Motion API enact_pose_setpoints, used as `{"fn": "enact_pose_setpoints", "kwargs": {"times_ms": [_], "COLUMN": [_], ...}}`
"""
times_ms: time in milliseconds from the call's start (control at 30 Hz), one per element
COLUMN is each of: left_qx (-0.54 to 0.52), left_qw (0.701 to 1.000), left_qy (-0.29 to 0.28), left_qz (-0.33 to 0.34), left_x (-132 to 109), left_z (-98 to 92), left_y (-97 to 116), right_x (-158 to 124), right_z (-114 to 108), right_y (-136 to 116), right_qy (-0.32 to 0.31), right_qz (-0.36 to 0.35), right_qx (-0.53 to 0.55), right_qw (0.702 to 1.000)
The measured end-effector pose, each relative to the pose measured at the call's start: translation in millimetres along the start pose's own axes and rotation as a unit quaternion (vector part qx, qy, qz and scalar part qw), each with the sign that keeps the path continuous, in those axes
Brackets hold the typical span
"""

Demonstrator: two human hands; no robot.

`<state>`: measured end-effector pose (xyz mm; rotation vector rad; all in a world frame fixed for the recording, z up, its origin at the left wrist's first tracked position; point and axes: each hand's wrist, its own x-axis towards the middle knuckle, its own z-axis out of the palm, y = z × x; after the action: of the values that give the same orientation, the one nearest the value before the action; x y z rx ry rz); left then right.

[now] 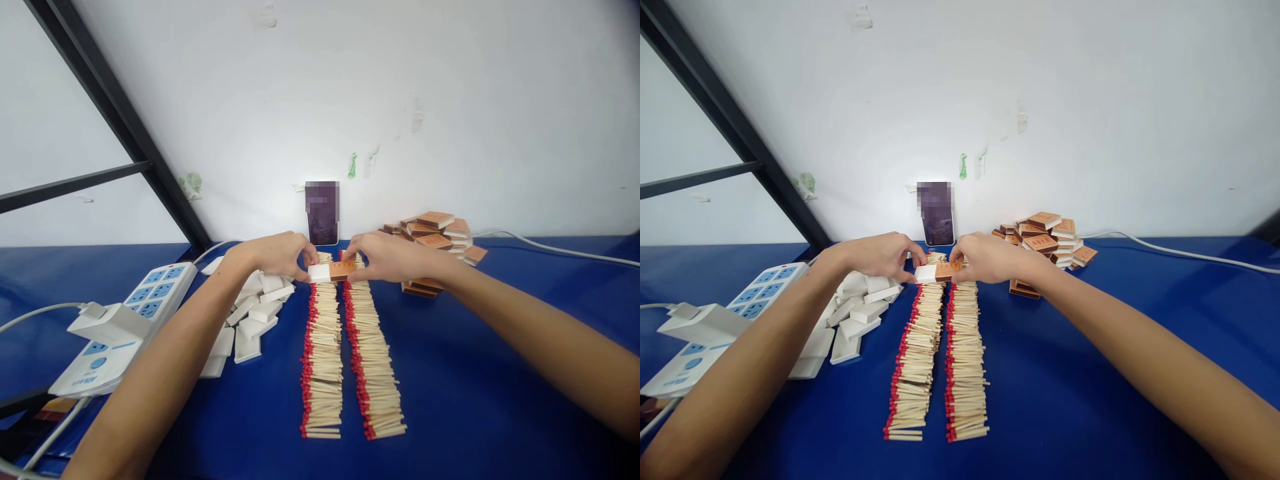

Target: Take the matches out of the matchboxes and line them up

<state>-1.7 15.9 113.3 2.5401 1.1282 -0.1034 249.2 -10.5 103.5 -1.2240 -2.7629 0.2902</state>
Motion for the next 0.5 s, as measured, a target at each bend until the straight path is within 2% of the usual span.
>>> {"fn": "enact_pose_setpoints", "kwargs": {"times_ms": [500], "left_qx": [0.010], "left_qw": [1.000], "left_qy": [-0.009], "left_qz": [-0.021], "left_x": [-0.5], "left_z": [-1.1], "left_y": [4.5], "right_x": [-0.1], "right_z": [-0.5], "right_y": [7.6], "right_qy": [-0.005], "right_qz": [-0.001], "right_qx": [0.003], "right_qw": [1.000]}}
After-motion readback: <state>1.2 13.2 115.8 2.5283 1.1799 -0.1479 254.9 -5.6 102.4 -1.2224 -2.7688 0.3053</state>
